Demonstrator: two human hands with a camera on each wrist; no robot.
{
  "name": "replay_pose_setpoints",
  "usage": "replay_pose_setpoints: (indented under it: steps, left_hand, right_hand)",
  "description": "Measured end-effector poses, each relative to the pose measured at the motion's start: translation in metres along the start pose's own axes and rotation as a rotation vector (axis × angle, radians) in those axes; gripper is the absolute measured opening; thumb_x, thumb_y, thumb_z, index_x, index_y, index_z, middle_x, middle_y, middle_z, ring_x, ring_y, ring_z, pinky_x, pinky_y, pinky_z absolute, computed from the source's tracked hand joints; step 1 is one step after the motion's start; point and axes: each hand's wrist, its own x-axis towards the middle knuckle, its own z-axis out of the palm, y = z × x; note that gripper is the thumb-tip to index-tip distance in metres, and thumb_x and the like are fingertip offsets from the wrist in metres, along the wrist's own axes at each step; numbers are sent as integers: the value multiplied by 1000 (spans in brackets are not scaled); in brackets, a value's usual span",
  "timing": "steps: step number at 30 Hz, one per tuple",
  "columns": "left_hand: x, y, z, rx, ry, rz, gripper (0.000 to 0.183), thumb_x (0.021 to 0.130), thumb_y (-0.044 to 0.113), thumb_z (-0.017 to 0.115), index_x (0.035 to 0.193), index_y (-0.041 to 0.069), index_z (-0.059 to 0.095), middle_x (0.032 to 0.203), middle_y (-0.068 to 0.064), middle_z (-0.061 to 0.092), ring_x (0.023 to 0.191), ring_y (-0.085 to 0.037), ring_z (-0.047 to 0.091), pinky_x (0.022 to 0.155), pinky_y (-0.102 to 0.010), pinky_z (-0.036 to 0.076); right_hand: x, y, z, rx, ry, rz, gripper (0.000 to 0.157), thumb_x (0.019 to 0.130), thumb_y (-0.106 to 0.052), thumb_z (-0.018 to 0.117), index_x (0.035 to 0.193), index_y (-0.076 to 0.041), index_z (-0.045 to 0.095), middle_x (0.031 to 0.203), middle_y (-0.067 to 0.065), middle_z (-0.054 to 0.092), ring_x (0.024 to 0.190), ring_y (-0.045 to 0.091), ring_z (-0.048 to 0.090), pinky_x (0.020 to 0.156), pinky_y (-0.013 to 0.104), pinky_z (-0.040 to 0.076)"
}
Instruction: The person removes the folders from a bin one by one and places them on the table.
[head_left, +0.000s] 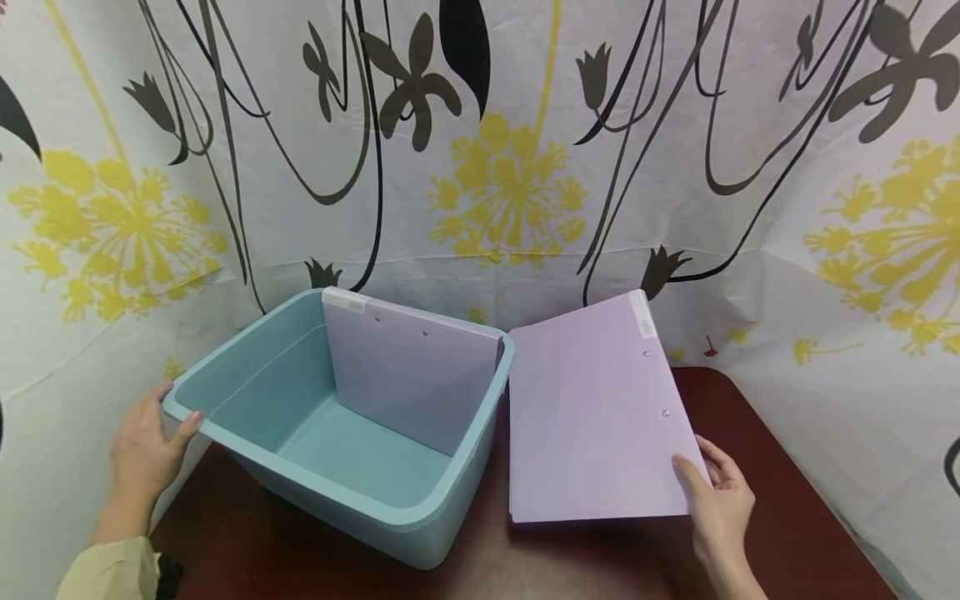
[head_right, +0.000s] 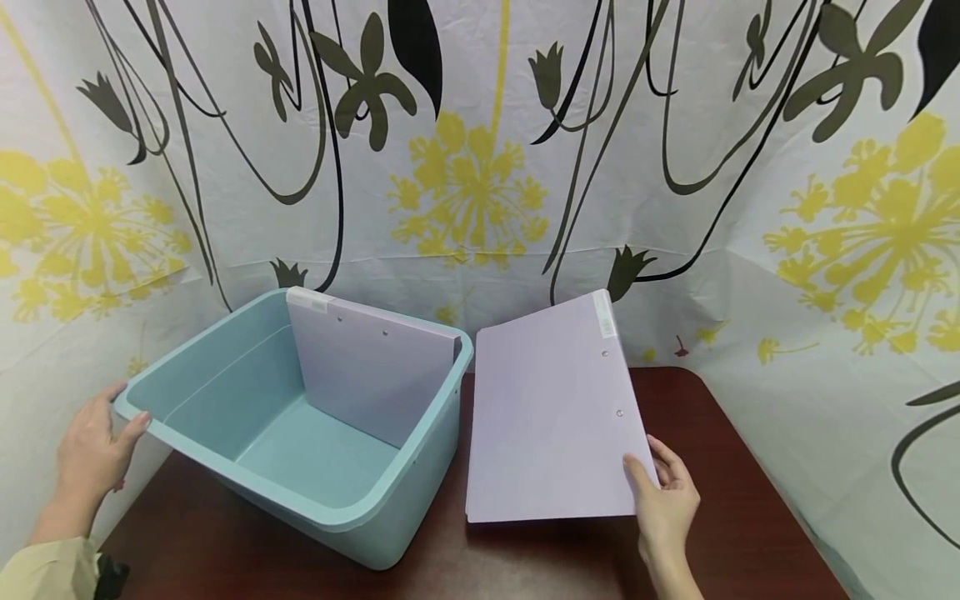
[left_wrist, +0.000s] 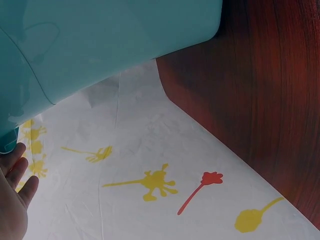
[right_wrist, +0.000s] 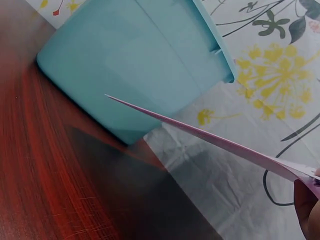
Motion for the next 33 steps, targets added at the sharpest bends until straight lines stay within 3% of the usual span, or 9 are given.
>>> replay_pose_setpoints:
  steps: [4,7,11,33]
  left_hand:
    - [0,1,0,4,-2,-4,67,87,41,45,126,-13,38,113,-38,44,102,-50,41,78,-63,32]
    - [0,2,-1,11,-5,-5,68,87,43,44,126,-13,38,113,-38,44,101,-50,42,78,-63,32]
    - [0,2,-1,17,-9,-7,68,87,43,44,126,-12,38,113,-37,44,101,-50,42,76,-63,33]
    - [-1,3,-2,6,-20,-16,66,86,39,46,127,-12,37,113,-37,44,101,-49,42,77,-63,33]
  right_hand:
    - [-2,3,4,-31,-12,11,51,71,-8,75,119,-10,59,103,4,66,79,12,67,53,27,52]
    - [0,12,5,-104,50,52,54,68,-13,78,119,-13,59,104,4,65,79,12,67,52,26,52]
    - [-3,12,9,-120,78,83,54,67,-15,79,118,-14,60,105,6,64,80,13,66,53,25,52]
    - [-21,12,28,-235,103,73,45,71,-13,76,114,-16,63,94,0,65,69,8,64,50,23,50]
